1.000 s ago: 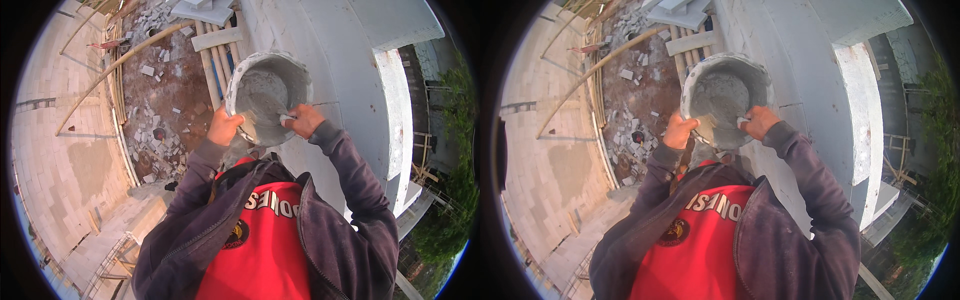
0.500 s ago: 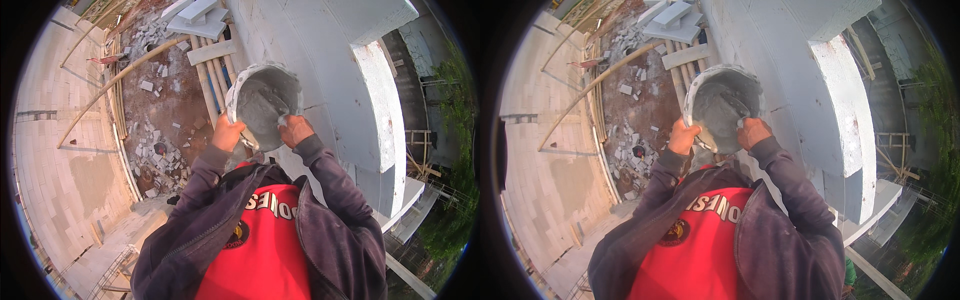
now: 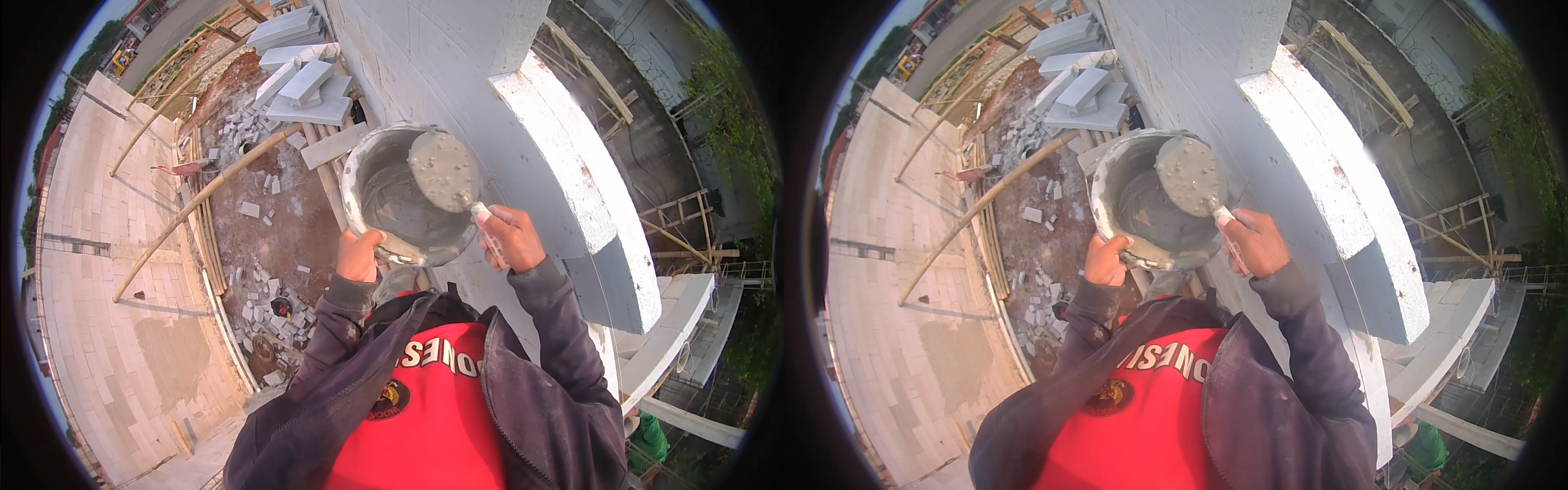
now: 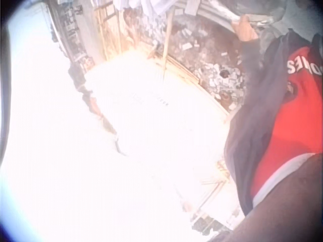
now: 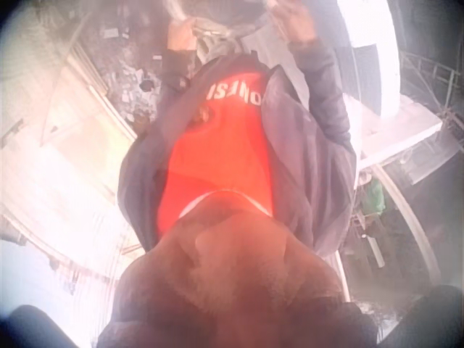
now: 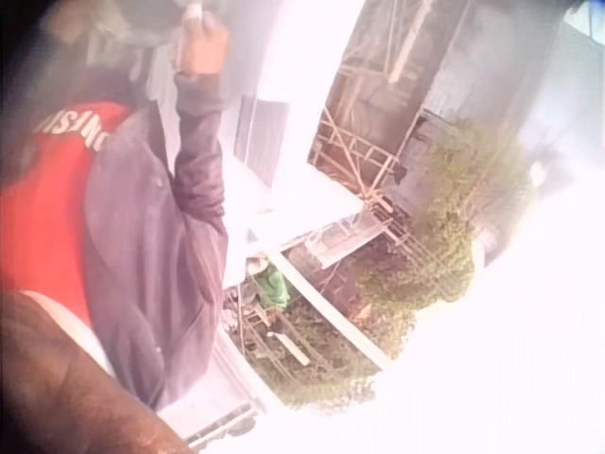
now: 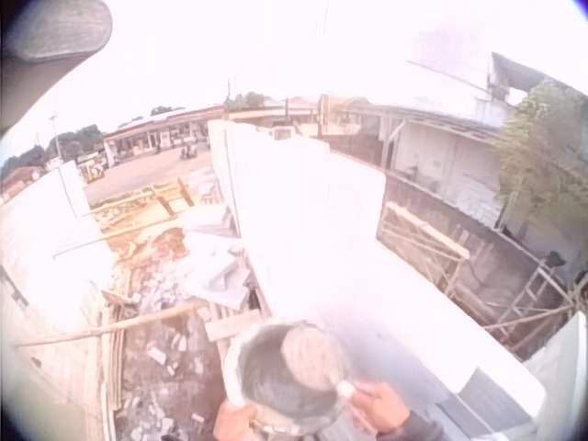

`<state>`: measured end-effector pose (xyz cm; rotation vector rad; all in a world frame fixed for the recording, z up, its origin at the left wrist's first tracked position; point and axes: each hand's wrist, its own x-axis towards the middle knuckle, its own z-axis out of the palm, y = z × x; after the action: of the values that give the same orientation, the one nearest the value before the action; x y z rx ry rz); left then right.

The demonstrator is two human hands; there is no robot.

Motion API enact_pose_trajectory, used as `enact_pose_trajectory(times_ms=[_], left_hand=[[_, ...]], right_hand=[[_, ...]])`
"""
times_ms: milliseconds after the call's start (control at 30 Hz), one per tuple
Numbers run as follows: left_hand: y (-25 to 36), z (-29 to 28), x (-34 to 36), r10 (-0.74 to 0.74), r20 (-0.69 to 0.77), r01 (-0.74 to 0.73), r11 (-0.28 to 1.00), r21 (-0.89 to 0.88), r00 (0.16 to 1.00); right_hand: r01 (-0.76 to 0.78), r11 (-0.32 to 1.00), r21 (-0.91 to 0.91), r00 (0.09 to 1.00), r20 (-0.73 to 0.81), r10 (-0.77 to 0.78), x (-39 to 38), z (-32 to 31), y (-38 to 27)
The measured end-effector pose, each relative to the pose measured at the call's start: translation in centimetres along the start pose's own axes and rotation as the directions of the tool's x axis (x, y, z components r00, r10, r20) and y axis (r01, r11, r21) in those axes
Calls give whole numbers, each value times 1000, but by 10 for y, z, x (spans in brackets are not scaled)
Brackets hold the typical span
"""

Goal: The person cuts a white aerated concrete block with a hand saw, then applies mortar to the block and the wall using a trowel. The person places the block onto the wall and taps it into position with a hammer.

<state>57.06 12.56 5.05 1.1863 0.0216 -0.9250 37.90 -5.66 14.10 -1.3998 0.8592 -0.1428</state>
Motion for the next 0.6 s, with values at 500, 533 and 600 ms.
enact_pose_trajectory(times_ms=[500,533,600], left_hand=[[-37,6,134,-299,14,293,944,153,954],[-39,8,141,-310,2,305,937,172,951],[-40,8,153,-313,-20,311,931,191,950]], right_hand=[[95,983,156,994,-61,-86,-49,-39,-14],[112,980,162,990,-104,-96,-62,-42,-24],[159,974,163,983,-122,-140,-79,-48,-40]])
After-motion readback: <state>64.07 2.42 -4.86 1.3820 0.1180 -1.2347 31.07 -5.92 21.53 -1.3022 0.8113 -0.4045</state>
